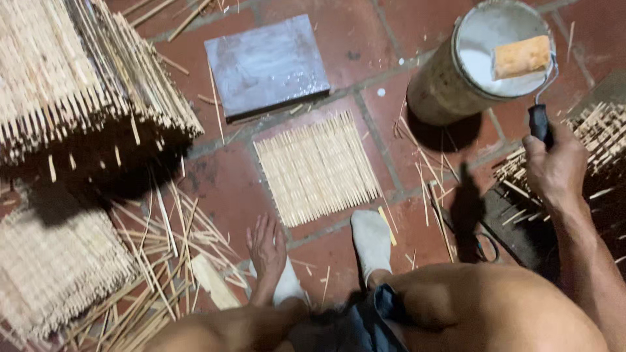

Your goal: The person sits on a tiled floor and assembles small bamboo mats by applying glue to cardboard with a roller, pressing the mat onto the cardboard, and trimming excess bamboo strips with a knife. The person repeats this process for multiple mats.

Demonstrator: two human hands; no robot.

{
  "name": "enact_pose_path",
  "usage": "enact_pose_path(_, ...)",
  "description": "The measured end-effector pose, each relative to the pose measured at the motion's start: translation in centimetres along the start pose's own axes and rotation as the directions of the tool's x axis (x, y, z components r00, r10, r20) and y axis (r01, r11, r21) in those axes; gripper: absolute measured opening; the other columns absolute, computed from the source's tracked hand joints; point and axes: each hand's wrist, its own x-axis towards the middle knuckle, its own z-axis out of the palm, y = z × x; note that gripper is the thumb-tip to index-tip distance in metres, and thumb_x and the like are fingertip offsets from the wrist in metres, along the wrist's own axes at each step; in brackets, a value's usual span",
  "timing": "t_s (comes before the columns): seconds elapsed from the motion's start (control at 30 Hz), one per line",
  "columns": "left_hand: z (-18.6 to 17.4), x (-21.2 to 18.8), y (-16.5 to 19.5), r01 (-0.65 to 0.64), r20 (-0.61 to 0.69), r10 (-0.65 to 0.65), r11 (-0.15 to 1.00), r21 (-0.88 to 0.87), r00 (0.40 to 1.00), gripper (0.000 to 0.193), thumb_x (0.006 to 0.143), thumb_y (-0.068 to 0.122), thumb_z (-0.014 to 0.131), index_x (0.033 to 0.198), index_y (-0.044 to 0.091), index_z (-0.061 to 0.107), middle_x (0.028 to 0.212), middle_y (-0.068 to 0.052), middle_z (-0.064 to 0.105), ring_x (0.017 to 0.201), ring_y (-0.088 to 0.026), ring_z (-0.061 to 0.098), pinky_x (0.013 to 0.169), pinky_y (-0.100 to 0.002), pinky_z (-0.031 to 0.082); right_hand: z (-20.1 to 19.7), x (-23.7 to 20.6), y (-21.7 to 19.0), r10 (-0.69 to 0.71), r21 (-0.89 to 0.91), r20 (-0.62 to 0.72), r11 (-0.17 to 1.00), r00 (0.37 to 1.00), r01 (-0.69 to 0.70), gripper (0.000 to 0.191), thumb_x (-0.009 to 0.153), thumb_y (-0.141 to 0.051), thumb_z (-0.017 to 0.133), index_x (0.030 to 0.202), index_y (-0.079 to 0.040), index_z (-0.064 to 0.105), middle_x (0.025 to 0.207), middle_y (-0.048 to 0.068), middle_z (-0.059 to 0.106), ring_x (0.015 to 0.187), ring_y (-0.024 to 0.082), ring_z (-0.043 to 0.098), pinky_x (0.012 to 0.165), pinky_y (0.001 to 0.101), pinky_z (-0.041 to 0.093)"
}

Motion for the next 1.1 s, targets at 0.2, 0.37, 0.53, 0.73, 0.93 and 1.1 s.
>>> enact_pose_path(0.2,0.2,0.8,-0.7,0.002,-0.010,-0.003,0.999,-0.051,1.000,0.041,0.101,0.018,0.053,0.138,0.002,0.062,0.149,-0.021,0.055,0.144,-0.037,0.044,0.121,-0.057,0.019,0.2,-0.9,0.4,-0.225,-0.317,0.036,0.921,0.974,0.225,0.027,0.101,-0.001,0.068,0.126,0.007,0.059,0.103,0.033,0.063,0.095,0.049,0.062,0.081,0.0587,0.050)
enact_pose_path(0.37,-0.4,2.6,-0.9,0.166,0.014,-0.165,0.979,-0.122,0.986,0.038,0.100,0.021,0.057,0.132,0.002,0.065,0.130,-0.021,0.066,0.127,-0.037,0.057,0.110,-0.051,0.038,0.2,-3.3,-1.7,-0.298,0.057,-0.145,0.949,0.943,0.309,0.032,0.111,-0.005,0.060,0.138,0.009,0.051,0.120,0.033,0.061,0.107,0.046,0.061,0.090,0.0540,0.050)
enact_pose_path(0.53,0.1,5.5,-0.4,0.317,0.007,-0.325,0.920,-0.232,0.946,0.037,0.101,0.023,0.058,0.131,0.004,0.066,0.121,-0.023,0.068,0.114,-0.039,0.065,0.098,-0.043,0.051,8.7,-2.6,-5.9,-0.454,0.167,0.046,0.882,0.890,0.441,0.039,0.107,-0.002,0.063,0.145,0.005,0.063,0.127,0.026,0.069,0.118,0.038,0.064,0.103,0.0467,0.050)
enact_pose_path(0.73,0.4,9.3,-0.4,0.360,0.044,-0.360,0.902,-0.238,0.932,0.042,0.100,0.018,0.055,0.139,0.006,0.060,0.120,-0.025,0.066,0.111,-0.039,0.066,0.097,-0.044,0.051,24.4,-0.5,-12.5,-0.301,0.419,0.444,0.902,0.844,0.102,0.031,0.099,-0.007,0.057,0.125,0.005,0.067,0.114,0.024,0.073,0.107,0.033,0.072,0.096,0.0429,0.054)
enact_pose_path(0.93,1.2,10.2,-1.4,0.329,0.036,-0.335,0.891,-0.313,0.942,0.041,0.100,0.014,0.054,0.140,0.010,0.060,0.121,-0.022,0.068,0.113,-0.036,0.067,0.098,-0.042,0.052,28.0,-1.3,-12.3,-0.284,0.365,0.424,0.923,0.860,0.125,0.032,0.093,-0.006,0.056,0.121,0.001,0.069,0.106,0.028,0.073,0.100,0.040,0.072,0.089,0.0466,0.054)
enact_pose_path(1.1,-0.3,14.2,-2.7,0.366,0.012,-0.387,0.861,-0.354,0.922,0.037,0.091,0.014,0.059,0.127,0.009,0.067,0.117,-0.018,0.072,0.103,-0.029,0.073,0.087,-0.038,0.059,28.4,4.1,-13.3,-0.386,0.325,0.366,0.906,0.847,0.272,0.036,0.095,-0.010,0.058,0.127,0.002,0.069,0.108,0.029,0.072,0.096,0.041,0.073,0.089,0.0481,0.056)
